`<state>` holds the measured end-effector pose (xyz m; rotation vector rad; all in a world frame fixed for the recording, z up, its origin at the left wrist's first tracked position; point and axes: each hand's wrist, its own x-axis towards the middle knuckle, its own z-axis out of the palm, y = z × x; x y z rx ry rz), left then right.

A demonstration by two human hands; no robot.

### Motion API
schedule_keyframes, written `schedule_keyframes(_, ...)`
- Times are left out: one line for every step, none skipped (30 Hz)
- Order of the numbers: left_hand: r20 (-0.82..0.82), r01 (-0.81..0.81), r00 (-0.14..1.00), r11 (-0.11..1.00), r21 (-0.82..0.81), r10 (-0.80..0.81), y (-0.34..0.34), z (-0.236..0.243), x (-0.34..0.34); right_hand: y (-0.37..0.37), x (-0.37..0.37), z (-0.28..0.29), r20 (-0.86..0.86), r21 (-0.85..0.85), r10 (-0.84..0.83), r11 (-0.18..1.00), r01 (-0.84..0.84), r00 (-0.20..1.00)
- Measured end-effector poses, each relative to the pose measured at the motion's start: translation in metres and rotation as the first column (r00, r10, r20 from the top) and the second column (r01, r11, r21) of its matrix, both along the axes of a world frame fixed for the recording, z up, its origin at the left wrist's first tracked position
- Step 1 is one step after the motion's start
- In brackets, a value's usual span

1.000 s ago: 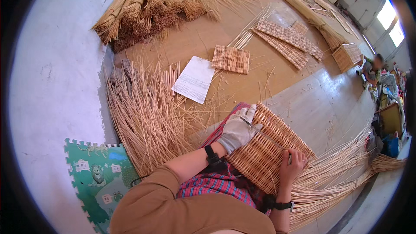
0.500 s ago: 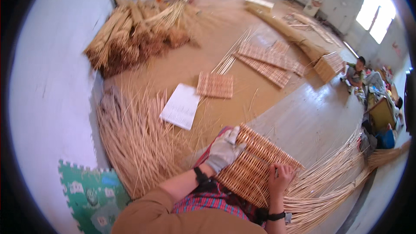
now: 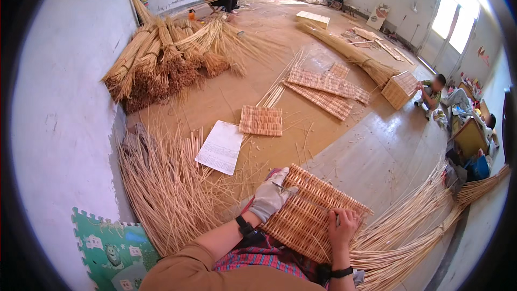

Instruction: The recorder is cutting and measuring woven wicker panels in a workshop.

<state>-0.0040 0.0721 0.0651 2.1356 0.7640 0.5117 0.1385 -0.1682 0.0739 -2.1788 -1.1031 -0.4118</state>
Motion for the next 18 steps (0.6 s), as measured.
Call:
schedule_keyframes(0.002, 0.002, 1.000, 1.000, 0.001, -0.002, 0.000, 0.001, 0.000, 0.000, 0.000, 0.001, 0.002, 0.001, -0.002, 1.000, 0.002, 1.000)
schedule_keyframes(-0.017, -0.003, 1.000, 1.000, -0.014, 0.002, 0.001, 0.003, -0.001, 0.001, -0.001, 0.001, 0.006, -0.002, 0.000, 1.000, 0.000, 1.000)
schedule_keyframes(-0.037, -0.007, 0.999, 1.000, -0.029, 0.006, 0.001, 0.004, -0.001, 0.001, -0.001, 0.002, 0.010, -0.005, 0.001, 1.000, -0.001, 1.000)
schedule_keyframes(-0.036, -0.004, 0.999, 1.000, -0.027, 0.003, 0.000, 0.004, 0.000, 0.000, 0.000, 0.001, 0.012, -0.002, -0.002, 1.000, 0.002, 1.000)
schedule_keyframes(-0.051, -0.005, 0.999, 1.000, 0.002, 0.005, 0.000, 0.004, 0.001, -0.001, 0.001, -0.001, 0.005, -0.002, -0.003, 1.000, 0.003, 1.000)
schedule_keyframes(-0.065, -0.004, 0.998, 1.000, 0.030, 0.006, -0.001, 0.004, 0.001, -0.002, 0.001, -0.003, 0.000, -0.002, -0.006, 1.000, 0.006, 1.000)
schedule_keyframes(-0.062, 0.000, 0.998, 0.999, 0.033, 0.002, -0.001, 0.002, 0.002, -0.003, 0.001, -0.004, 0.003, 0.001, -0.010, 1.000, 0.010, 1.000)
schedule_keyframes(-0.079, -0.001, 0.997, 0.998, 0.069, 0.006, -0.002, -0.001, 0.002, -0.003, 0.001, -0.005, 0.005, 0.000, -0.009, 1.000, 0.009, 1.000)
schedule_keyframes(-0.094, -0.001, 0.996, 0.995, 0.104, 0.010, -0.003, -0.003, 0.003, -0.004, 0.002, -0.005, 0.009, -0.001, -0.009, 1.000, 0.009, 1.000)
schedule_keyframes(-0.087, 0.005, 0.996, 0.994, 0.108, 0.005, -0.003, -0.004, 0.003, -0.003, 0.002, -0.005, 0.015, 0.003, -0.015, 1.000, 0.015, 1.000)
schedule_keyframes(-0.099, 0.001, 0.995, 0.992, 0.124, 0.011, -0.003, -0.006, 0.002, -0.003, 0.001, -0.005, 0.005, 0.009, -0.003, 1.000, 0.003, 1.000)
schedule_keyframes(-0.113, -0.004, 0.993, 0.990, 0.140, 0.020, -0.003, -0.007, 0.000, -0.003, 0.000, -0.005, -0.007, 0.015, 0.010, 1.000, -0.010, 1.000)
schedule_keyframes(-0.109, 0.000, 0.994, 0.990, 0.142, 0.016, -0.003, -0.007, 0.000, -0.003, 0.000, -0.005, -0.003, 0.017, 0.006, 1.000, -0.006, 1.000)
schedule_keyframes(-0.124, 0.002, 0.992, 0.992, 0.122, 0.013, -0.002, -0.008, 0.001, -0.004, 0.001, -0.007, -0.003, 0.011, 0.002, 1.000, -0.002, 1.000)
schedule_keyframes(-0.142, 0.002, 0.990, 0.995, 0.103, 0.012, -0.002, -0.007, 0.001, -0.004, 0.001, -0.008, -0.005, 0.005, 0.000, 1.000, 0.000, 1.000)
schedule_keyframes(-0.142, 0.004, 0.990, 0.995, 0.103, 0.011, -0.002, -0.006, 0.002, -0.003, 0.001, -0.007, -0.005, 0.006, -0.001, 1.000, 0.001, 1.000)
schedule_keyframes(-0.166, 0.004, 0.986, 0.995, 0.098, 0.012, -0.003, -0.005, 0.003, -0.003, 0.001, -0.006, -0.003, 0.016, 0.002, 1.000, -0.002, 1.000)
schedule_keyframes(-0.193, 0.004, 0.981, 0.996, 0.091, 0.014, -0.003, -0.003, 0.002, -0.004, 0.000, -0.005, -0.002, 0.025, 0.006, 1.000, -0.006, 1.000)
